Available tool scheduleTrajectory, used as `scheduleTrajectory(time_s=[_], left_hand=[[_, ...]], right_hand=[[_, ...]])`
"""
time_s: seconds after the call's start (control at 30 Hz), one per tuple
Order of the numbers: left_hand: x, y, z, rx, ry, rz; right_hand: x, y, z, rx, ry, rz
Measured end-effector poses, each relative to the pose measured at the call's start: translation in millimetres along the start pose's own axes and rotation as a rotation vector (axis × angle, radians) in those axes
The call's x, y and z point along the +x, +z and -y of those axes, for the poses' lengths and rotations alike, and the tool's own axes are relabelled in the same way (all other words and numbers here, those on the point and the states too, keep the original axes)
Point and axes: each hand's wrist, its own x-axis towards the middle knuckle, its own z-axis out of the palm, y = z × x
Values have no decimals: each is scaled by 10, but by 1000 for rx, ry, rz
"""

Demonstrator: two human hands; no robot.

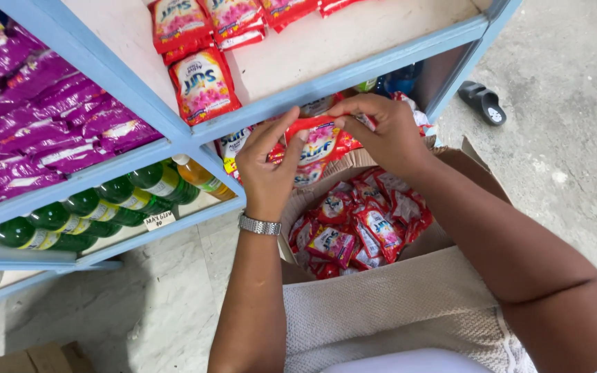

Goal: Organizing and restocking detergent sachets from a cardboard box onto a store shelf.

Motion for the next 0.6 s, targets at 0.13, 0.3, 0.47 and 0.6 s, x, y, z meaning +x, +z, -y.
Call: scheduleTrajectory(time_s=[0.13, 0.3, 0.47, 0.6], left_hand=[[14, -5, -32, 64, 25, -11], [-5, 34, -53, 132, -85, -11], [-73, 132, 139, -28, -48, -1], [-85, 147, 170, -188, -46, 52]], right_hand=[[52, -84, 189, -181, 32, 14], [31, -75, 100, -231, -87, -19], [148, -56, 246, 121, -24, 161], [38, 25, -95, 238, 194, 370]])
